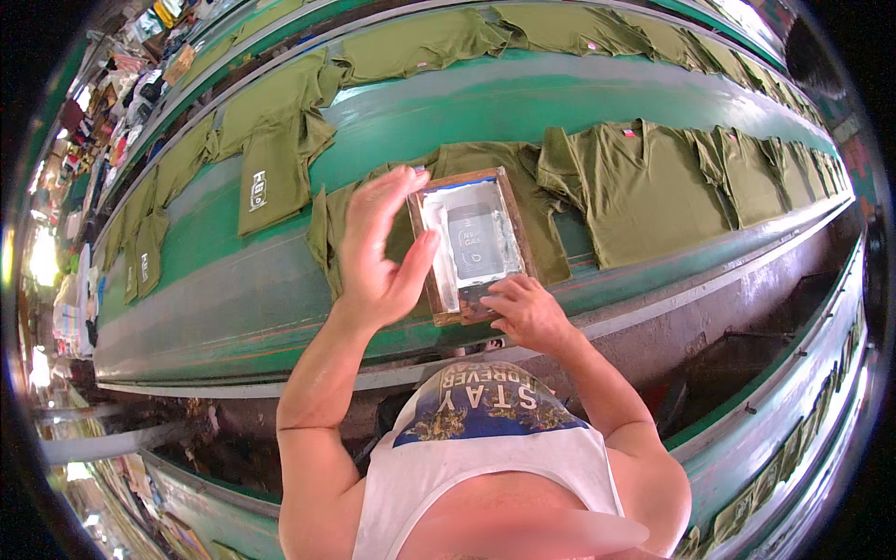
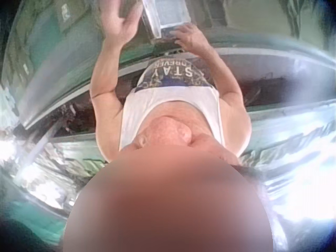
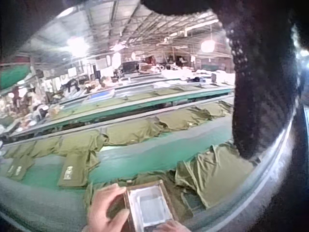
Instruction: The person repeatedly screen prints a white logo onto olive green t-shirts laid out on a green workbench. They use a wooden screen printing frame and a squeegee to apply white ink, then lift the screen to reveal the printed design. The person folds each printed shirt and places it aside before moving to the next shirt.
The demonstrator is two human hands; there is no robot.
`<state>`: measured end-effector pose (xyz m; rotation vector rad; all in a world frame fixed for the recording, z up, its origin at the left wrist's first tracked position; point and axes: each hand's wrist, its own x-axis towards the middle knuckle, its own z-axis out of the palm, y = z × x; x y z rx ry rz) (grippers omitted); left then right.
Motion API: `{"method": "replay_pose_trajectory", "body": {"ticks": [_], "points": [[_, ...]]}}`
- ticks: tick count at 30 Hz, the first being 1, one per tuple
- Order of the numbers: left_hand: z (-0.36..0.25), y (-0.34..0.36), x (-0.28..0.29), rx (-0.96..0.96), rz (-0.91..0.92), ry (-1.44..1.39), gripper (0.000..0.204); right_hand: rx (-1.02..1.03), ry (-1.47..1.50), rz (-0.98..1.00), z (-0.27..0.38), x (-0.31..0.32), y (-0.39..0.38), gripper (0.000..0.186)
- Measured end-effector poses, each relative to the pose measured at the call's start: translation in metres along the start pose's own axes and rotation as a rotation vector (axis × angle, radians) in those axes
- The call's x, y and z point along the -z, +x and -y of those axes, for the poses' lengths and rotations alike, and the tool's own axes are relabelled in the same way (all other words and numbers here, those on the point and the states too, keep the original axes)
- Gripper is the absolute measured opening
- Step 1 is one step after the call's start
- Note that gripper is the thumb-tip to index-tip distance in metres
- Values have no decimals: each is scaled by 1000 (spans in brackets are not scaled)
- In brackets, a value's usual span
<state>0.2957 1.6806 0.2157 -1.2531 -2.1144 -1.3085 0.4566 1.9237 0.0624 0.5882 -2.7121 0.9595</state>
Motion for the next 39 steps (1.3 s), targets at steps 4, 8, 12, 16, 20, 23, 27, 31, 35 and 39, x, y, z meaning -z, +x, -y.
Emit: {"method": "replay_pose_trajectory", "body": {"ticks": [4,8,12,16,20,23,27,31,35,39], "points": [[76,-90,-49,550,354,288,93,-29,-83,204,-4,-11,12,48],[102,-140,-55,440,613,522,78,-60,-99,217,-5,-11,26,43],[104,-140,-50,451,641,506,66,-163,-33,282,-20,3,52,42],[102,-131,-46,473,697,487,67,-121,19,94,-37,4,79,43],[101,-131,-46,443,689,487,68,-60,-94,-71,-59,-23,116,50],[104,-131,-45,452,694,463,70,-28,-129,-115,-79,-42,139,53],[105,-134,-45,464,684,450,72,-30,-162,-91,-95,-57,157,56],[106,-137,-48,451,660,450,71,-79,-157,-19,-97,-60,165,56],[106,-138,-48,435,657,449,71,-103,-194,-20,-96,-58,174,51],[104,-136,-49,433,685,489,71,-114,-121,41,-102,-49,188,43]]}}
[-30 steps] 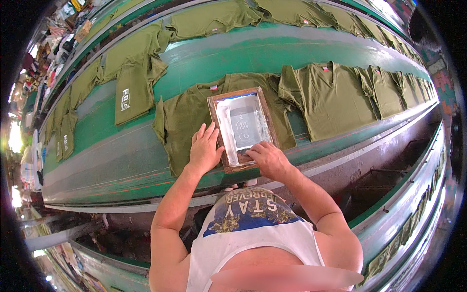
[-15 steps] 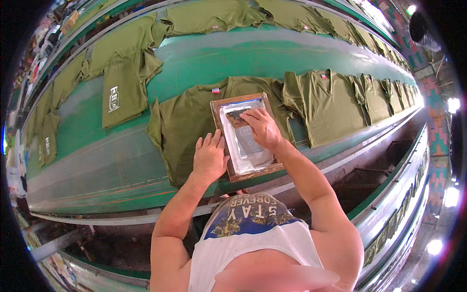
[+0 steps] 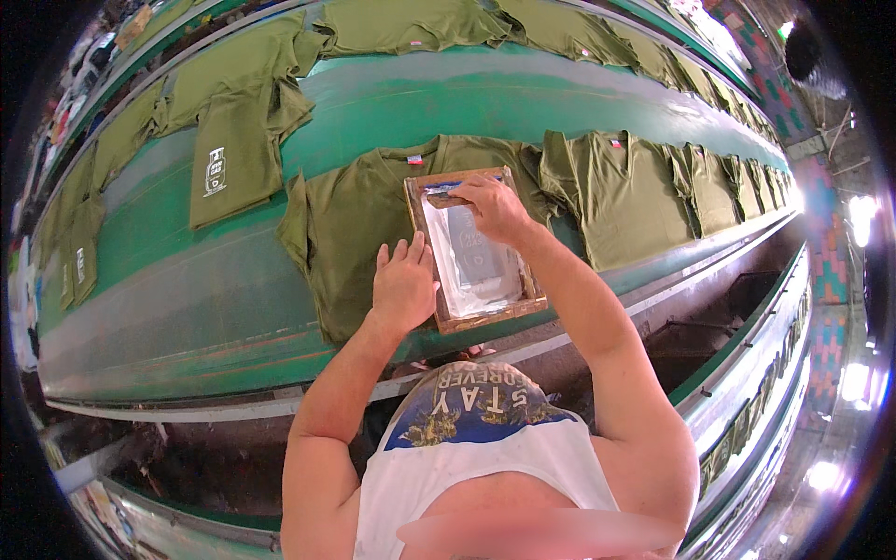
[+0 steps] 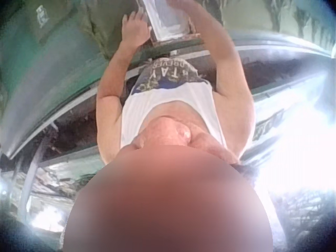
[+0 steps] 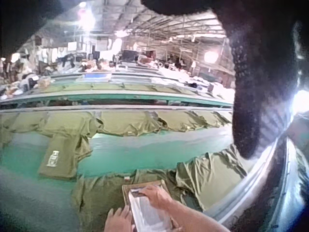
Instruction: The person repeatedly screen prints a white logo onto olive green t-shirts laid out on a green workbench. They use a wooden screen printing frame and a squeegee to apply white ink, then lift the screen to reveal the printed design. The person folds each printed shirt and places it aside before moving to the next shirt.
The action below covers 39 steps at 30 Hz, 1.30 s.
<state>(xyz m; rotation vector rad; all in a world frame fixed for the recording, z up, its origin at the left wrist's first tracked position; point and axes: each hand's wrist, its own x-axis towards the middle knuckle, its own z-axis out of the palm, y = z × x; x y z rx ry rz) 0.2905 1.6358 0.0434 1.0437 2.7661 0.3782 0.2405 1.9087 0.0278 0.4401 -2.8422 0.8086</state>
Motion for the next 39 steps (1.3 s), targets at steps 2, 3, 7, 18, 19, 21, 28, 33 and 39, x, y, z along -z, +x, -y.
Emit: {"method": "replay_pose_trajectory", "body": {"ticks": [2,3,7,18,19,21,28,33,39], "points": [[-3,2,1,24,27,30,71,55,17,48,-5,7,6,39],[-5,3,2,37,41,47,71,95,21,68,-9,12,8,37],[-12,10,5,89,76,95,70,197,102,211,-30,31,7,35],[-28,16,16,175,139,125,68,194,-16,121,-17,42,-104,37],[-29,16,16,177,148,127,69,185,-26,89,-5,39,-116,38],[-28,18,17,173,154,135,69,170,-6,71,17,36,-139,38],[-24,17,13,159,139,125,71,154,46,175,51,47,-168,33],[-21,17,13,161,143,117,70,65,76,299,4,54,-94,33],[-22,18,14,184,161,97,69,82,8,29,-13,24,-12,33]]}}
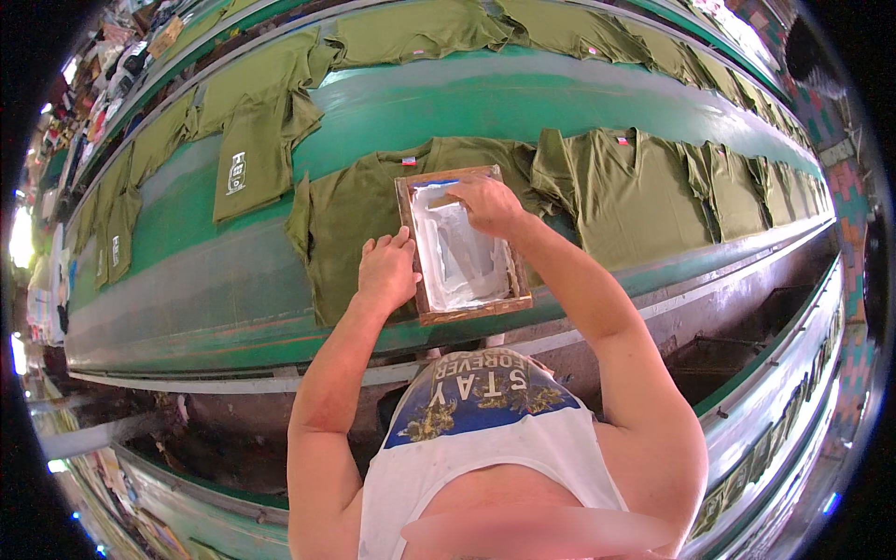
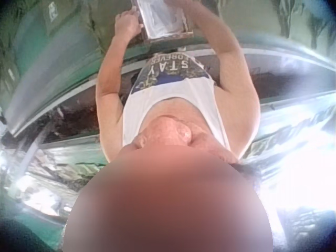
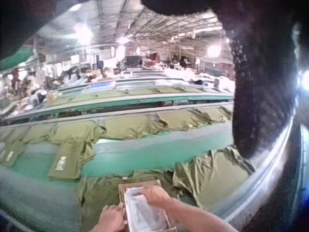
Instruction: The person repeatedly screen prints a white logo onto olive green t-shirts laid out on a green workbench. They use a wooden screen printing frame and a squeegee to apply white ink, then lift the screen to reveal the printed design. The person folds each printed shirt and places it aside before moving to the next shirt.
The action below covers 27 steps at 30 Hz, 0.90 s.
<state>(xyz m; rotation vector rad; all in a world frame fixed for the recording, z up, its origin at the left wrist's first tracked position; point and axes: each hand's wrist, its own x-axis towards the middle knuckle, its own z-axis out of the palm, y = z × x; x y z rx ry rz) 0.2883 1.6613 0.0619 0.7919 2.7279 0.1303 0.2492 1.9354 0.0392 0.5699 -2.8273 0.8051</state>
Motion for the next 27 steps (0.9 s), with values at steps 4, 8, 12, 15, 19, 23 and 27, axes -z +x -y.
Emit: {"method": "replay_pose_trajectory", "body": {"ticks": [4,8,12,15,19,23,27], "points": [[2,-2,-2,-12,-24,-7,71,-43,73,167,2,2,3,39],[5,-3,-3,-33,-68,-54,70,77,97,284,15,9,-36,43],[15,-6,-7,-89,-140,-167,65,121,98,211,44,14,-97,45],[25,-4,-17,-131,-250,-264,62,100,92,213,64,18,-123,38],[27,13,-44,-6,-415,-727,57,22,197,343,41,35,-108,27],[28,31,-70,307,-397,-992,57,-6,169,192,0,30,-48,28],[37,53,-84,387,-377,-1136,57,10,94,-27,-21,16,1,35]]}}
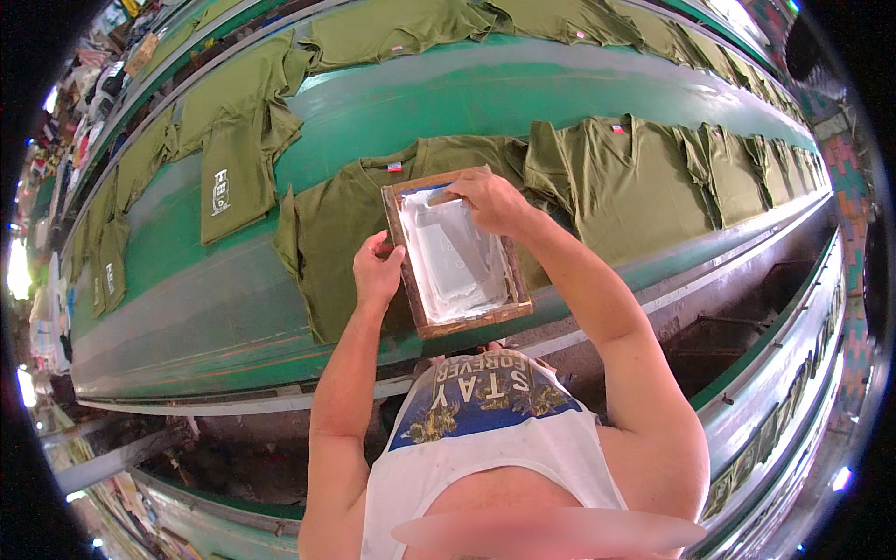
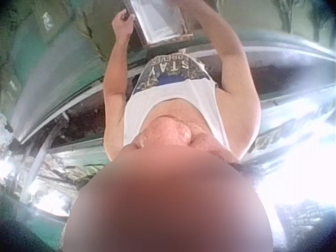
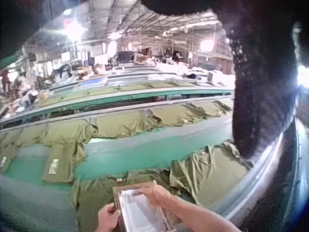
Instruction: The person repeatedly screen prints a white logo onto olive green t-shirts laid out on a green workbench. They use a wooden screen printing frame and a squeegee to apply white ink, then lift the screen to reveal the printed design. The person folds each printed shirt and places it aside before moving to the next shirt.
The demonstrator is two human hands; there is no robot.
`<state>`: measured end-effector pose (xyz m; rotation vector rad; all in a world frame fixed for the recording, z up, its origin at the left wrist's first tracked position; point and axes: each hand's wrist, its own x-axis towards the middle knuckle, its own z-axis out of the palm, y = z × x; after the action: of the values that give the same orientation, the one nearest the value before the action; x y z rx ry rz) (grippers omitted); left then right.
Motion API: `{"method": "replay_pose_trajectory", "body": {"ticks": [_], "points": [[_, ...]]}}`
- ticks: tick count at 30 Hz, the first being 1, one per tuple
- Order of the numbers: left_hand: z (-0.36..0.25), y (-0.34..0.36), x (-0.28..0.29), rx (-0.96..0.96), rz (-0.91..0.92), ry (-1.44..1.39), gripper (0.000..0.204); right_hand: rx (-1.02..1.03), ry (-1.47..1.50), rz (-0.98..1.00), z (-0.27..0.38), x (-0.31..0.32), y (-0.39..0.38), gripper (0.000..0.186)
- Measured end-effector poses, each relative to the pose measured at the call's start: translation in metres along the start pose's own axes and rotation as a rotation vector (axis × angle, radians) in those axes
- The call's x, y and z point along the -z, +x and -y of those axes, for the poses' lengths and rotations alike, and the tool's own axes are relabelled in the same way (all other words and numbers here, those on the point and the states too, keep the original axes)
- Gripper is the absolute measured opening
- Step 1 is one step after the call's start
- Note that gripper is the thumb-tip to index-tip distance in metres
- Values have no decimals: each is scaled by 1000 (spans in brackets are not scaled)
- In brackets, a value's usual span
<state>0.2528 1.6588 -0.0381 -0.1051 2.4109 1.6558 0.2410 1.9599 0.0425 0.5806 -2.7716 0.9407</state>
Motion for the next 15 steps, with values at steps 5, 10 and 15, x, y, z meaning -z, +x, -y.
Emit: {"method": "replay_pose_trajectory", "body": {"ticks": [5,10,15], "points": [[-11,0,5,237,72,-148,51,-14,10,130,1,-2,-11,42],[-30,2,10,280,130,-124,44,63,-75,202,37,-4,-73,52],[-31,2,11,260,124,-133,44,36,2,223,86,-6,-134,59]]}}
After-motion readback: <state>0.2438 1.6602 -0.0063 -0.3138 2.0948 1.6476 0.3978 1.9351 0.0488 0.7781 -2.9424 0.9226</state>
